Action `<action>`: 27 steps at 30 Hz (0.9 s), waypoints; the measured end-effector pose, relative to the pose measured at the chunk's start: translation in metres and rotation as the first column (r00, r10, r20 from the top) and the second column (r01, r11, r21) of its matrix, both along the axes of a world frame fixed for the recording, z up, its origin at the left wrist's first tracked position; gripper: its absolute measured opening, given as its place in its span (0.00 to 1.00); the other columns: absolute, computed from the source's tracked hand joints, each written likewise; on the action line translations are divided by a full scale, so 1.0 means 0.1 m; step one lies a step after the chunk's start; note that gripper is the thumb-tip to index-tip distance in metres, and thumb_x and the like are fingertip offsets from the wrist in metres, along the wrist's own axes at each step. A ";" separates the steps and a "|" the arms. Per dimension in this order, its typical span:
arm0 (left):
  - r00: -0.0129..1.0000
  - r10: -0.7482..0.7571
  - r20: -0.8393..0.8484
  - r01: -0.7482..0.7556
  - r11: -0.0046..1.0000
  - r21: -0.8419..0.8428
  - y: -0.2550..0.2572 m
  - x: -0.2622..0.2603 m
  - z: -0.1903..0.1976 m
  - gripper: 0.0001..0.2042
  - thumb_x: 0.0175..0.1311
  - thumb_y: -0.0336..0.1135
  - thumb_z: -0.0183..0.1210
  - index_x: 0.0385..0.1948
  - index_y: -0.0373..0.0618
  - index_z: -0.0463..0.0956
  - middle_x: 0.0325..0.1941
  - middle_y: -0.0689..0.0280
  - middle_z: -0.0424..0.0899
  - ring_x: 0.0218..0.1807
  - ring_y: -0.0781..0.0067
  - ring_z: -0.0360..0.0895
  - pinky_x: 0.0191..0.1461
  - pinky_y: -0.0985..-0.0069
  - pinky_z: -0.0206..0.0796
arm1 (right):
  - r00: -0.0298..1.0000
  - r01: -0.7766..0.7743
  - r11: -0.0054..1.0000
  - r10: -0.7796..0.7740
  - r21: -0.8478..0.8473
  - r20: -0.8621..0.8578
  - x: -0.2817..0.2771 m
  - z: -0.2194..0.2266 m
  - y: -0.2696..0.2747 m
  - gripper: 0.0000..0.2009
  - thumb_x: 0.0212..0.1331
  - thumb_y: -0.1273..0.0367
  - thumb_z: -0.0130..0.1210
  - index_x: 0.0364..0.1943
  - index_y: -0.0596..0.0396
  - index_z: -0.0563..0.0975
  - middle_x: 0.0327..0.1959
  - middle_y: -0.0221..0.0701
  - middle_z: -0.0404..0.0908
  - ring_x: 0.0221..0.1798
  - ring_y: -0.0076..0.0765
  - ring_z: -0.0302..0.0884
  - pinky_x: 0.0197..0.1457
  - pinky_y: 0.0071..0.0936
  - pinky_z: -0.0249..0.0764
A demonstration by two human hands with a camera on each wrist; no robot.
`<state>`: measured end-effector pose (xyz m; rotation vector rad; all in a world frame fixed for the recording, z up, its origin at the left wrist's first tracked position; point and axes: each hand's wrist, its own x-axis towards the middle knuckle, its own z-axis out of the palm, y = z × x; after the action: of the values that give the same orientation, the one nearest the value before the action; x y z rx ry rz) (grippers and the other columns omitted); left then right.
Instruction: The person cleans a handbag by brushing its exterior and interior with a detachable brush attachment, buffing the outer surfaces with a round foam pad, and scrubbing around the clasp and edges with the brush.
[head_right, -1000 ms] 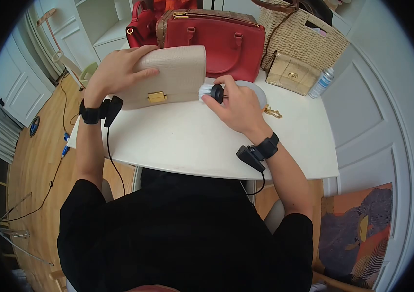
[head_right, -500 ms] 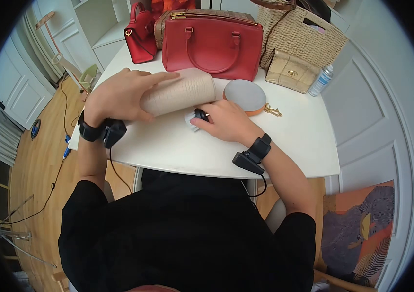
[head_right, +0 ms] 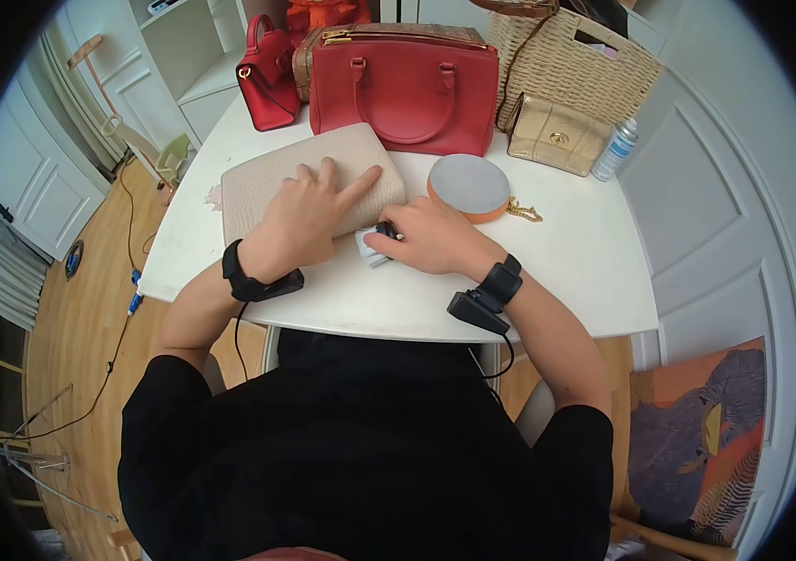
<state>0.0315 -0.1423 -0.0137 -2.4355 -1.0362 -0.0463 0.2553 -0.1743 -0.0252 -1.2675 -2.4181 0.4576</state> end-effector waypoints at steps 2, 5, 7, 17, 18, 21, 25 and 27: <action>0.999 -0.033 0.028 0.032 0.998 0.055 0.04 0.06 -0.06 0.54 0.43 0.32 0.70 0.81 0.60 0.53 0.55 0.38 0.75 0.37 0.45 0.80 0.39 0.64 0.76 | 0.999 0.030 0.999 -0.029 -0.042 0.018 -0.01 0.07 -0.02 0.21 0.68 0.53 0.57 0.43 0.62 0.83 0.27 0.46 0.84 0.32 0.52 0.83 0.40 0.43 0.76; 1.000 -0.018 0.014 0.015 0.985 0.170 0.05 0.10 -0.09 0.56 0.43 0.33 0.70 0.82 0.61 0.51 0.52 0.37 0.76 0.34 0.45 0.79 0.34 0.64 0.75 | 0.998 0.059 0.994 -0.055 -0.088 0.043 -0.02 0.11 -0.02 0.23 0.68 0.51 0.56 0.43 0.62 0.84 0.31 0.50 0.86 0.37 0.56 0.86 0.47 0.45 0.80; 0.998 -0.043 0.035 0.037 0.986 0.164 0.02 0.04 -0.07 0.57 0.41 0.32 0.69 0.82 0.63 0.50 0.51 0.35 0.76 0.33 0.45 0.80 0.31 0.65 0.74 | 0.997 0.067 0.993 -0.063 -0.097 0.047 0.01 0.09 -0.04 0.24 0.68 0.51 0.56 0.43 0.62 0.84 0.31 0.50 0.86 0.37 0.56 0.86 0.47 0.44 0.80; 0.978 -0.161 0.129 0.201 0.885 -0.419 0.27 -0.27 1.33 0.51 0.47 0.29 0.56 0.82 0.62 0.48 0.27 0.50 0.81 0.29 0.44 0.79 0.41 0.55 0.72 | 0.999 -0.039 0.998 0.037 -0.044 -0.035 0.10 0.05 0.03 0.24 0.63 0.53 0.63 0.54 0.58 0.80 0.31 0.43 0.86 0.38 0.47 0.86 0.46 0.40 0.78; 0.966 -0.168 0.198 0.245 0.841 -0.482 0.37 -0.32 1.34 0.51 0.48 0.30 0.55 0.82 0.62 0.47 0.31 0.48 0.82 0.32 0.45 0.81 0.45 0.56 0.73 | 0.995 -0.084 0.995 0.081 -0.048 -0.056 0.11 0.01 0.04 0.26 0.61 0.53 0.65 0.55 0.60 0.80 0.32 0.43 0.86 0.39 0.47 0.86 0.47 0.39 0.79; 0.958 -0.159 0.238 0.271 0.768 -0.581 0.59 -0.43 1.33 0.48 0.52 0.30 0.51 0.83 0.62 0.45 0.44 0.44 0.85 0.43 0.47 0.84 0.56 0.59 0.73 | 0.992 -0.110 0.994 0.109 -0.014 -0.059 0.15 -0.07 0.07 0.29 0.59 0.54 0.66 0.56 0.64 0.79 0.34 0.43 0.86 0.40 0.48 0.86 0.48 0.38 0.78; 0.971 -0.092 0.220 0.217 0.730 -0.648 0.64 -0.49 1.37 0.45 0.60 0.33 0.52 0.83 0.64 0.44 0.59 0.45 0.82 0.53 0.49 0.84 0.63 0.61 0.72 | 0.999 -0.046 0.995 0.047 -0.083 0.007 0.13 0.01 0.04 0.30 0.58 0.54 0.66 0.56 0.66 0.78 0.36 0.44 0.86 0.42 0.49 0.86 0.49 0.38 0.78; 0.975 -0.064 0.214 0.194 0.715 -0.672 0.62 -0.47 1.41 0.44 0.62 0.33 0.51 0.83 0.64 0.43 0.60 0.45 0.81 0.54 0.51 0.84 0.64 0.62 0.71 | 0.998 -0.037 0.996 0.041 -0.082 0.045 0.12 0.02 0.05 0.32 0.60 0.53 0.66 0.60 0.66 0.76 0.37 0.45 0.86 0.43 0.49 0.86 0.49 0.39 0.78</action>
<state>-0.0151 -0.0799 0.1271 -3.2428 -1.0898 0.1019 0.2675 -0.1693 -0.0233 -1.2800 -2.4902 0.5483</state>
